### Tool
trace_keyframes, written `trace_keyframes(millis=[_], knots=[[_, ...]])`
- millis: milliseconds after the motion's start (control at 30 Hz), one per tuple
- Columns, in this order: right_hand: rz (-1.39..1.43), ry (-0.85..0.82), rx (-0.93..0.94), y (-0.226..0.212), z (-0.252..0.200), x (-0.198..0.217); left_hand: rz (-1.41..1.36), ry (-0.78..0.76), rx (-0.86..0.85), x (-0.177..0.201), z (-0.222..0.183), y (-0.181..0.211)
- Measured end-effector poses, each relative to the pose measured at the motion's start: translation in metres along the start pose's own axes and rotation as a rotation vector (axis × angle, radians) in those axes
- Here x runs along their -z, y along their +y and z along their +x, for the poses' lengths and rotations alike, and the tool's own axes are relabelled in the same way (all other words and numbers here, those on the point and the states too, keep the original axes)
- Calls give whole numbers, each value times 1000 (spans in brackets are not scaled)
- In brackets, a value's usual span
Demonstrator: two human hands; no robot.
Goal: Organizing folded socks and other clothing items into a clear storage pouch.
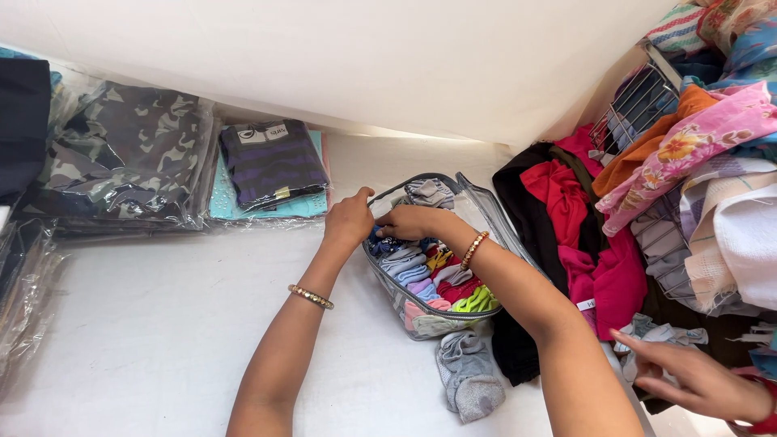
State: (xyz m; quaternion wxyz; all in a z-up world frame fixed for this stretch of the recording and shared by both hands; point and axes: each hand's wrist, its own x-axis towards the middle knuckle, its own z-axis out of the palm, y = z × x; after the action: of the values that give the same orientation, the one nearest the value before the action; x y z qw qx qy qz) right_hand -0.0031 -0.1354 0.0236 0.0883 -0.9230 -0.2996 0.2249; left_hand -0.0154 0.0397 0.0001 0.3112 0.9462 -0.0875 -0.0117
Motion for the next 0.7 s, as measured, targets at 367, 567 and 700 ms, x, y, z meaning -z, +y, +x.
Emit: trace_keyframes(millis=[367,567,700], knots=[[24,585,-55,54,-75,44,-244,301,-382,-8,-28,38],[-131,558,-148,45,-66,25,134,-143,-312,-16,-30,56],[-339,453,-225,50,-49,21,190,-337,-205,-25,-21,51]])
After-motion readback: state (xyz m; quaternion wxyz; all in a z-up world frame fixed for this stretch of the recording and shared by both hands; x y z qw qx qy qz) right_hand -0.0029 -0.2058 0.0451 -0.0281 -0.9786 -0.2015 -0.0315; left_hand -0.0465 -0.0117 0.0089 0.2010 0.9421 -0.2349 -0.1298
